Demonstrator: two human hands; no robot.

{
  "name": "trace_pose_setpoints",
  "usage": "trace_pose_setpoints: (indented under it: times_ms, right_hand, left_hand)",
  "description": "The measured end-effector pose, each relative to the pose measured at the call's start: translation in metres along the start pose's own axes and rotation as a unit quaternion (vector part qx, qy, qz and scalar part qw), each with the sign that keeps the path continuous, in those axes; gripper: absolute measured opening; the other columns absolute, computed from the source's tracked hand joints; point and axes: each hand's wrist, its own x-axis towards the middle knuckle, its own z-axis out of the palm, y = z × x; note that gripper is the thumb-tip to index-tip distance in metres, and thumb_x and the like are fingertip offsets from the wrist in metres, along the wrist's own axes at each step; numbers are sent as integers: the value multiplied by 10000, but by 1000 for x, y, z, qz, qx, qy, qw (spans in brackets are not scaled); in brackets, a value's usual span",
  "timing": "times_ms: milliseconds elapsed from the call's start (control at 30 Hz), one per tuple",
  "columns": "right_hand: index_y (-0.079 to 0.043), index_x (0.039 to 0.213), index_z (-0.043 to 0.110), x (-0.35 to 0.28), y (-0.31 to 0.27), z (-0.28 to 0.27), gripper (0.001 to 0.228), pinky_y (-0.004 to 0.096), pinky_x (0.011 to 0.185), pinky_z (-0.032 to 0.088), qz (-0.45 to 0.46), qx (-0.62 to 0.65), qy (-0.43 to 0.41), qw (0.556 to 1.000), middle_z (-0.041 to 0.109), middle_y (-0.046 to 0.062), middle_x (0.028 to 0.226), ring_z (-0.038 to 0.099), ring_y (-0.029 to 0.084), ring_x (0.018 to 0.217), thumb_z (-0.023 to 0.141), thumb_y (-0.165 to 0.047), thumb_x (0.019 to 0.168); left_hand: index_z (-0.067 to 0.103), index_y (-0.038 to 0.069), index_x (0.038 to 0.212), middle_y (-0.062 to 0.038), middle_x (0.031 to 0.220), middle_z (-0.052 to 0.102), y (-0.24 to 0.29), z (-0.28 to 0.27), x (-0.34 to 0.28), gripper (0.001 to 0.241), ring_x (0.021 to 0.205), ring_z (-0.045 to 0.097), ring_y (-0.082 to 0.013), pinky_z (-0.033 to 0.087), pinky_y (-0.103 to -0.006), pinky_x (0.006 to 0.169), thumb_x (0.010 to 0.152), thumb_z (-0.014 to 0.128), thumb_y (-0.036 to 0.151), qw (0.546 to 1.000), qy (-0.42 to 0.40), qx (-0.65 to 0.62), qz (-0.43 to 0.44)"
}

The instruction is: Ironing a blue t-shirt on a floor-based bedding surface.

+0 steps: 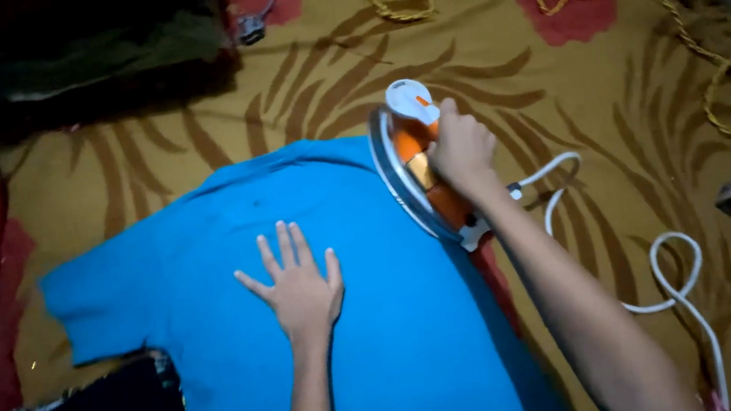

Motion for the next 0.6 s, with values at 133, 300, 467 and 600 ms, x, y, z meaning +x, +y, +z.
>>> trace_pose_setpoints:
  times_ms: [133, 300, 467, 600]
  right_hand:
    - [4, 1182, 533, -5, -4, 14, 455, 606, 701, 544, 7, -8, 67, 998, 708, 273, 846, 703, 492, 793, 723, -119, 787]
    - [-72, 1103, 577, -28, -21, -3, 401, 567, 610, 523, -186, 45, 39, 981, 698, 197, 786, 686, 428, 712, 728, -147, 738]
    - [-78, 1054, 563, -31, -23, 6, 329, 541, 558, 515, -256, 6, 43, 966, 700, 167, 774, 692, 386, 678, 723, -149, 775]
    - [-38, 1058, 554, -28, -39, 5, 408, 539, 543, 531, -189, 6, 41, 981, 701, 187, 727, 695, 402, 651, 750, -158, 721]
  left_hand:
    - [356, 82, 1574, -77, 1665, 294, 3, -2, 1, 739, 1538, 206, -385, -7, -790, 1129, 978, 412, 516, 1000, -8, -5, -1]
    - [375, 77, 1558, -84, 1663, 326, 2, 1, 0, 720, 1537, 232, -394, -5, -789, 1134, 979, 420, 504, 1000, 5, 4, 4]
    - [378, 21, 1588, -92, 1656, 345, 2, 7, 0, 748, 1532, 247, -396, -3, -793, 1137, 981, 425, 456, 999, 38, -31, 3]
    - [388, 40, 1563, -91, 1661, 345, 1, 7, 0, 700, 1540, 238, -398, -3, -790, 1132, 987, 422, 437, 1000, 20, -16, 2]
